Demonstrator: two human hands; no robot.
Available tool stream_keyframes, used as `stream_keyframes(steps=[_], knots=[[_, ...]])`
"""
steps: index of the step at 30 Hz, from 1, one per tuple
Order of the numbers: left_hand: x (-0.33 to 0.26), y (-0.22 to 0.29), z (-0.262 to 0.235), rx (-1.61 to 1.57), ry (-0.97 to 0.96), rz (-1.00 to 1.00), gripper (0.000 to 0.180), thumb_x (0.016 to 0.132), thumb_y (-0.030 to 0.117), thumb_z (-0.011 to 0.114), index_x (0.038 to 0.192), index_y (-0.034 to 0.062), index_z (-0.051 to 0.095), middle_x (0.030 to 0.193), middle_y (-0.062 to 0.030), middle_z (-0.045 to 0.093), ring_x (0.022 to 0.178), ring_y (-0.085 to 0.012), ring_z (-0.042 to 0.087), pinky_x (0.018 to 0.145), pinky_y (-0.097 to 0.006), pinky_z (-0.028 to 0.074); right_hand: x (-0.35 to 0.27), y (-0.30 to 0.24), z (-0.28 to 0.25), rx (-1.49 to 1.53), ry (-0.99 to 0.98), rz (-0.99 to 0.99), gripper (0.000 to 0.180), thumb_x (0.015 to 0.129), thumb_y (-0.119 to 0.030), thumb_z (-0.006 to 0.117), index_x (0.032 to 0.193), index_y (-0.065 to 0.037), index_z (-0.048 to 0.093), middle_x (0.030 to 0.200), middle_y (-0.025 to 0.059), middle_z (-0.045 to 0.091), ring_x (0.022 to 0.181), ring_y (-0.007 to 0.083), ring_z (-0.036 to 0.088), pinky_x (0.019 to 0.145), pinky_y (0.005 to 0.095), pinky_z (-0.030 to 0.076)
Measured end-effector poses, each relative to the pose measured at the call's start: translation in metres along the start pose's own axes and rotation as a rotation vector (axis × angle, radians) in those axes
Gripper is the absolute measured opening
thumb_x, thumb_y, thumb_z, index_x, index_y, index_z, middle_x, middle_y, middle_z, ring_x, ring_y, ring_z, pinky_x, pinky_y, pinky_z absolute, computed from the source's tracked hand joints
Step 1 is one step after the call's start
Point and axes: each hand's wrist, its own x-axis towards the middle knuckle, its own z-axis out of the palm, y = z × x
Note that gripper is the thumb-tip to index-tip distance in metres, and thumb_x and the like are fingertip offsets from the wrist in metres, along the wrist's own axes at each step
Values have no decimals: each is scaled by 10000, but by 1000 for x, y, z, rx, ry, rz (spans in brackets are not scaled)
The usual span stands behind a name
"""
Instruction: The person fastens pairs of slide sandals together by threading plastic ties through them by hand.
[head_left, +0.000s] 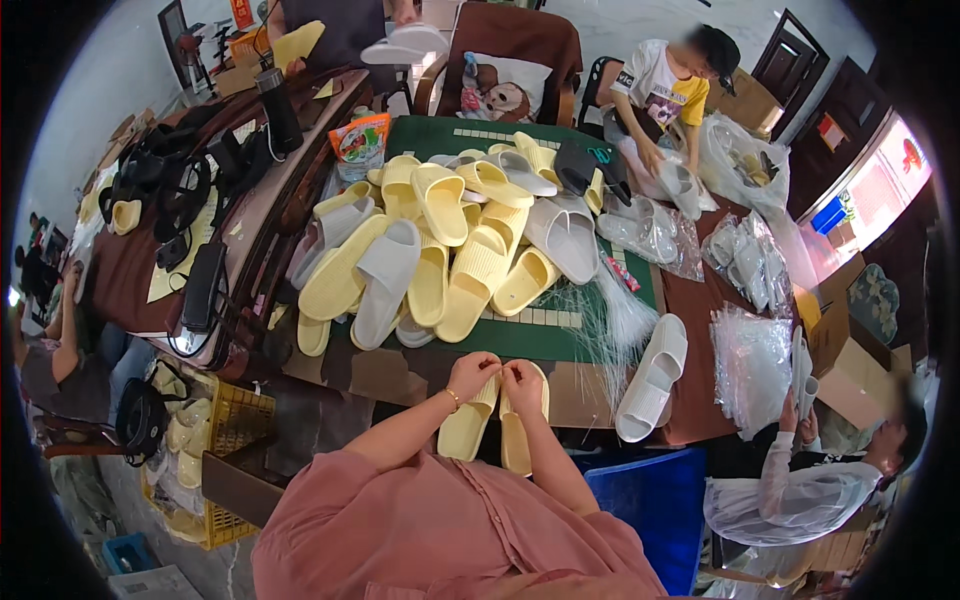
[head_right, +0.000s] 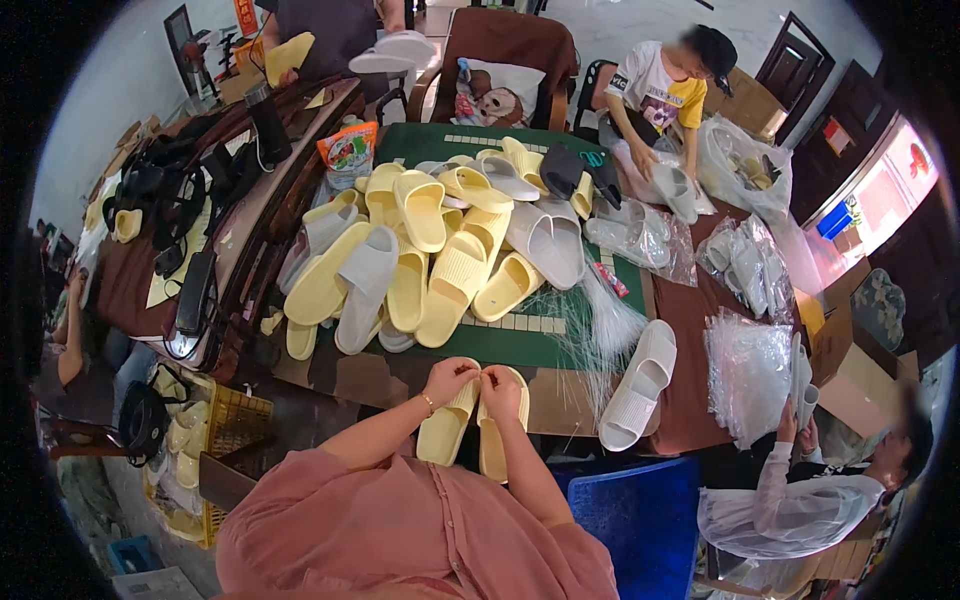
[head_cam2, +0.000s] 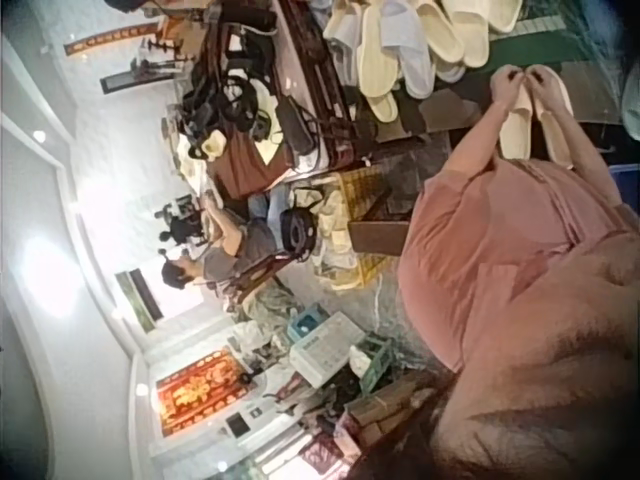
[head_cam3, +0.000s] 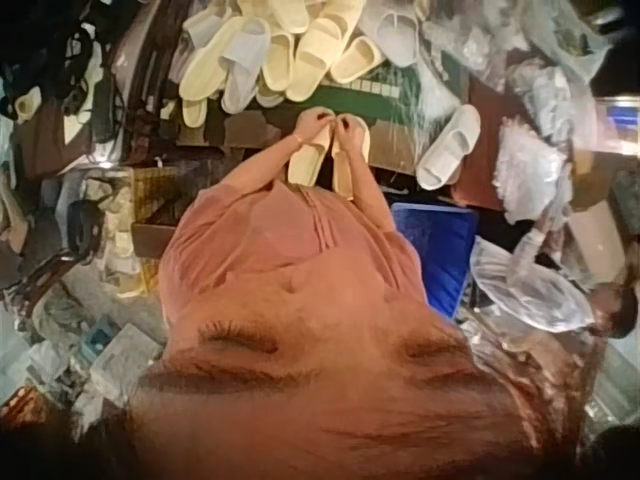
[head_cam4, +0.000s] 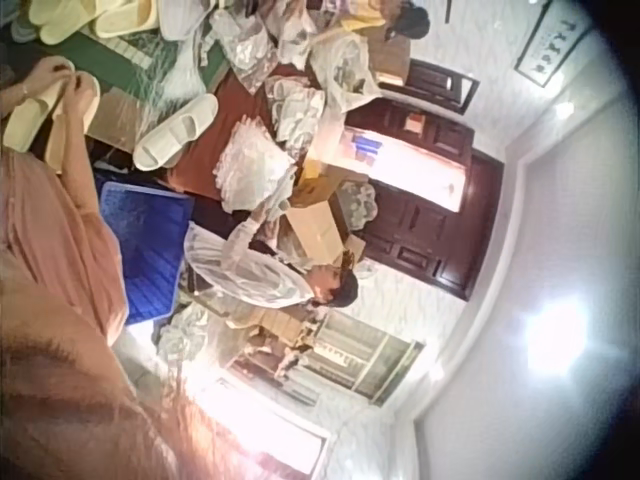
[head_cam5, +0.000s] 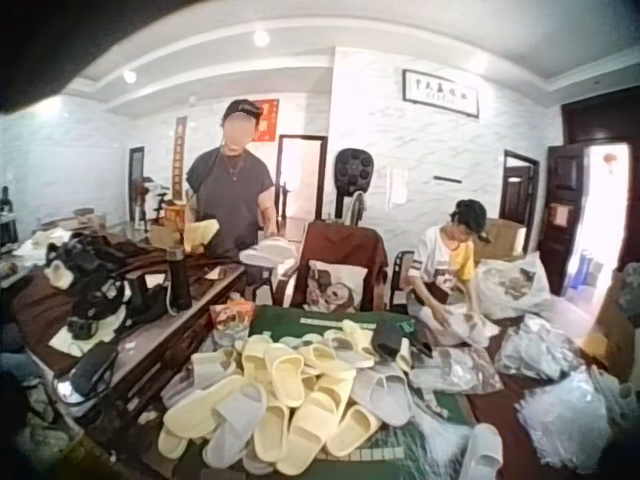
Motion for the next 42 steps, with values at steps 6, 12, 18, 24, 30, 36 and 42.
stream_keyframes(steps=[6,12,18,24,30,36,42], knots=[[-5,8,-2,82,-59,7,166,818,149,653,918,16,664,806,-79,660,700,-132,621,672,-270,501,-3,4,-3,-22,-31,31,39,807,-35,623,821,-1,610,696,70,590,618,138,573,594,276,477],[-3,8,-1,75,-23,62,127,805,150,631,861,39,660,806,-96,637,710,-225,616,667,-311,496,0,4,-1,-2,-9,-10,50,763,-42,637,761,-4,604,686,126,588,604,260,579,570,345,470],[-2,9,-1,79,-33,77,122,797,144,628,847,38,663,792,-108,631,711,-235,611,666,-325,487,0,3,0,-64,-17,-21,21,783,-21,610,784,-1,605,693,90,582,606,172,570,582,289,466],[-3,10,-2,104,-41,87,112,794,130,623,834,32,661,762,-109,625,688,-239,601,650,-327,481,-1,0,0,-30,-20,-9,17,779,-18,608,782,-1,607,691,89,583,604,171,568,577,286,463],[-2,9,-2,128,-66,62,157,784,170,653,871,43,678,795,-114,651,726,-240,627,676,-329,497,-2,2,0,-15,-26,16,19,787,-16,604,793,0,611,675,74,575,595,152,554,570,282,459],[-1,4,-1,139,-81,57,160,778,167,653,871,40,679,817,-117,658,731,-244,634,683,-327,501,-1,3,0,-26,-19,-3,27,776,-27,621,790,-4,616,686,98,591,606,195,578,579,307,473],[-2,5,-2,70,-28,14,156,804,162,649,886,31,676,814,-94,662,713,-190,637,676,-295,504,-1,-2,2,1,-25,74,49,785,-52,631,809,-11,623,708,115,606,617,234,601,585,326,488]])
